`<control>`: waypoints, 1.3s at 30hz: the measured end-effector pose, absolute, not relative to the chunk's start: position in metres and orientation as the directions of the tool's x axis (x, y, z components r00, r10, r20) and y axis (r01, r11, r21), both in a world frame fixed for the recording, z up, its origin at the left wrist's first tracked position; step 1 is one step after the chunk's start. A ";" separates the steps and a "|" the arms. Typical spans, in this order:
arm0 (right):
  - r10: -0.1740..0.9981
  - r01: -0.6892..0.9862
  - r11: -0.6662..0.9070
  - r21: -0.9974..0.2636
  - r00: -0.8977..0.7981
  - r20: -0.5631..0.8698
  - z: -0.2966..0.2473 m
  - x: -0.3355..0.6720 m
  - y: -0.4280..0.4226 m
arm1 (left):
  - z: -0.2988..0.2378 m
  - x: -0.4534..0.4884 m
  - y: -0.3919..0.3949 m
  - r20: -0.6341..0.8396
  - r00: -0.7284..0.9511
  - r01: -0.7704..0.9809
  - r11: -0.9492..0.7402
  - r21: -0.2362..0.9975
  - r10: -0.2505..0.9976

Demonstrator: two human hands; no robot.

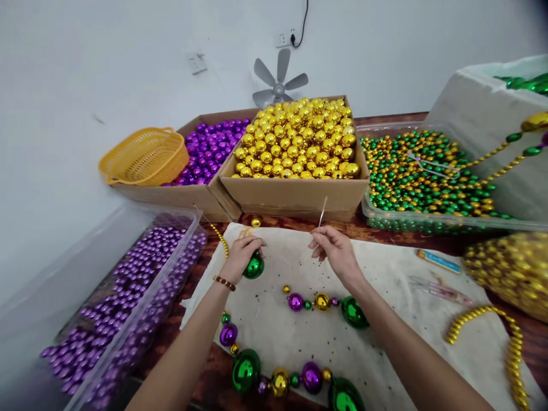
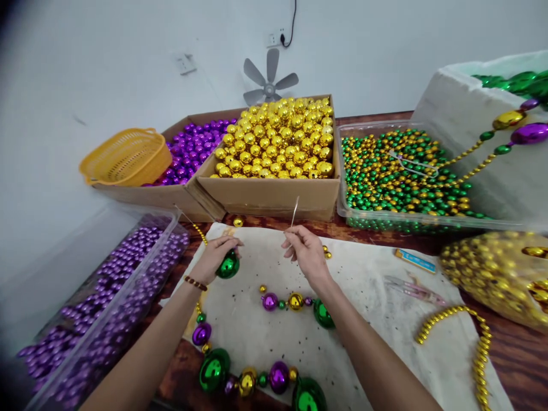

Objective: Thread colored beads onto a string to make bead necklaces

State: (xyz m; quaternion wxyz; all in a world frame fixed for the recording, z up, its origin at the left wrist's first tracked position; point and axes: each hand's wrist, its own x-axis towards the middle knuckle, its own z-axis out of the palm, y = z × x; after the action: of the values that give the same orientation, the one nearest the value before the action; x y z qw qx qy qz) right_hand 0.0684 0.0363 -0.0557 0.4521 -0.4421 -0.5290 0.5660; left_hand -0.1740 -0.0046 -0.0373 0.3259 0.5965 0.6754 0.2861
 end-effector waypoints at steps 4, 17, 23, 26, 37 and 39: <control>0.947 0.261 0.033 -0.965 -0.318 -0.054 -0.072 0.074 0.034 | -0.059 -0.184 -0.019 -0.050 -0.193 0.777 0.184 0.602 0.980; 0.856 0.732 0.292 -0.616 -0.487 -0.173 -0.082 0.077 0.023 | -0.058 -0.167 -0.001 -0.032 -0.004 0.991 0.008 0.135 0.999; 0.859 0.782 0.306 -0.543 -0.472 -0.196 -0.081 0.089 0.018 | -0.064 -0.165 0.031 -0.126 0.081 0.981 -0.056 0.187 0.989; 0.855 0.791 0.317 -0.524 -0.477 -0.202 -0.082 0.094 0.019 | -0.067 -0.167 0.033 -0.137 0.079 0.974 -0.047 0.222 0.987; 0.746 0.715 0.551 -0.430 -0.653 -0.130 -0.069 0.071 0.017 | -0.035 -0.180 0.028 0.107 -0.071 0.882 0.012 0.471 0.992; 0.712 0.688 0.602 -0.404 -0.692 -0.118 -0.063 0.059 0.015 | -0.025 -0.179 0.027 0.154 -0.087 0.837 -0.012 0.547 0.984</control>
State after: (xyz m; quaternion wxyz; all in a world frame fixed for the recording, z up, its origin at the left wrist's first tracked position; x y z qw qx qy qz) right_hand 0.0588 0.0151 -0.0634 0.0274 -0.3912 -0.8947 0.2139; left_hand -0.1791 0.0266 -0.0247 0.1404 0.6610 0.6888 0.2626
